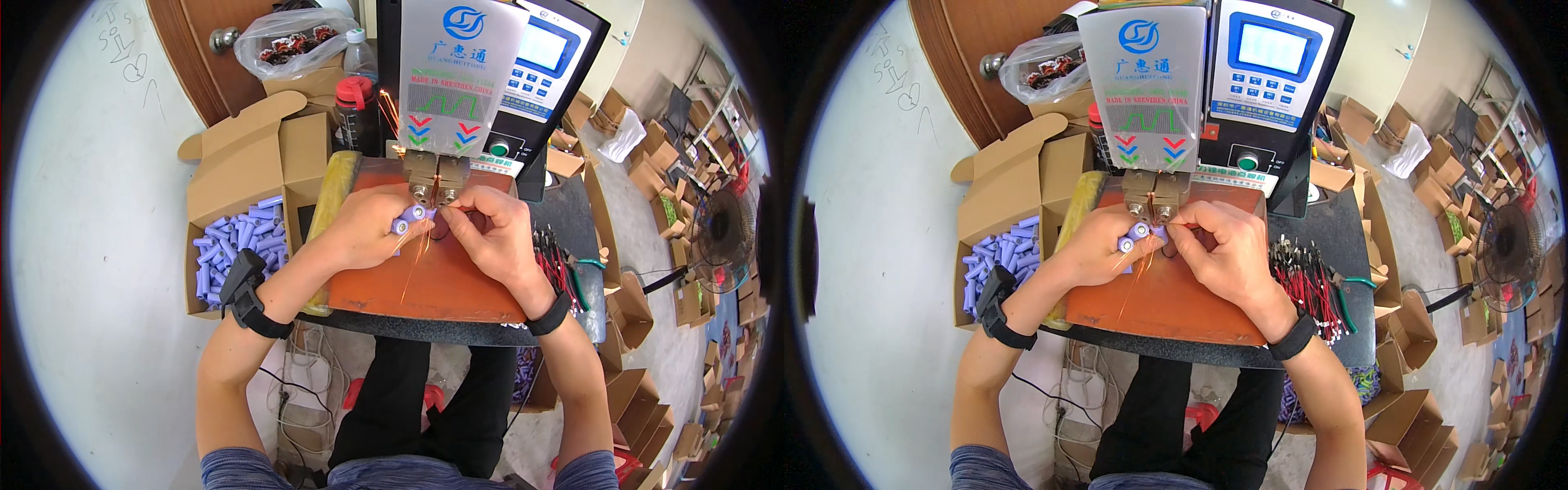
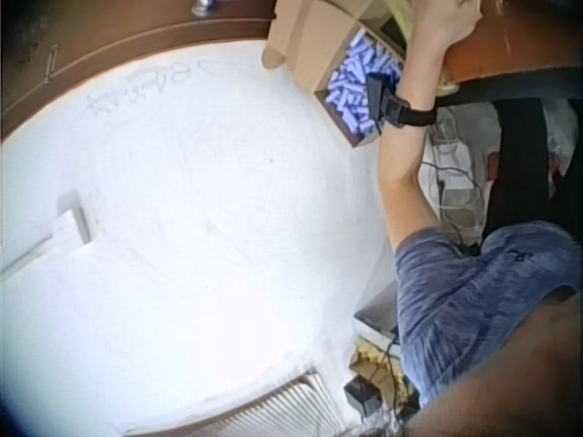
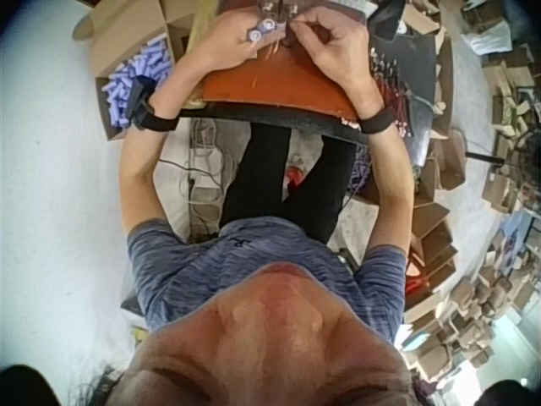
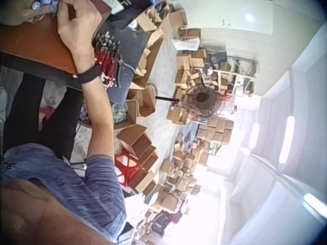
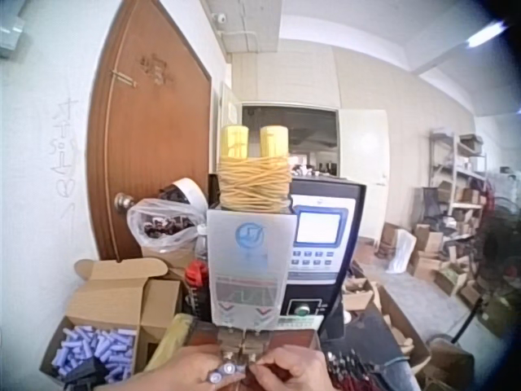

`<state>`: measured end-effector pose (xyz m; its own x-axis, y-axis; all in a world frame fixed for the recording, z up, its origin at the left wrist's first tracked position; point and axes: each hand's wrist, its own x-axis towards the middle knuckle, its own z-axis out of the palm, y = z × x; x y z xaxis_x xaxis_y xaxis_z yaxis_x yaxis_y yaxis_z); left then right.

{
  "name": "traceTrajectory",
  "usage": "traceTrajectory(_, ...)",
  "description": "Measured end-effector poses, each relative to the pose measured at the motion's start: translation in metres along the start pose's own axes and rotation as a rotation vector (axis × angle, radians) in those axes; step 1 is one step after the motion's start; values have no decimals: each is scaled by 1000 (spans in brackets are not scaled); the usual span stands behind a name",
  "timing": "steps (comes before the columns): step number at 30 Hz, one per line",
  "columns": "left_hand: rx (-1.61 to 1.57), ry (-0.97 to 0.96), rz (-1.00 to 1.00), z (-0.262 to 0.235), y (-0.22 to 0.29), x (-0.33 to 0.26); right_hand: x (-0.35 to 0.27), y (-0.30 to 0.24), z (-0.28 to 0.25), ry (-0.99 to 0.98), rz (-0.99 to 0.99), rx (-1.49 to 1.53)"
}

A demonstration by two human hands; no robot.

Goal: Spot welding lithium-ion battery cells into packs using a dedicated welding machine.

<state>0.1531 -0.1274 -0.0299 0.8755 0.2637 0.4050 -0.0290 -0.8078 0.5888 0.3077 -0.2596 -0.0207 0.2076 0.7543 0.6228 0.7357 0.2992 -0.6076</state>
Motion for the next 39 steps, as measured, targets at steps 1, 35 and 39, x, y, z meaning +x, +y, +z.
traceTrajectory(1,8,-12,-4,-2,3,1,-1,1,0,0,1,0)
traceTrajectory(35,-204,-50,-109,-6,10,-5,-66,-8,-101,151,361,295)
traceTrajectory(39,-360,-48,-190,-4,0,-6,-127,-28,-178,43,597,68)
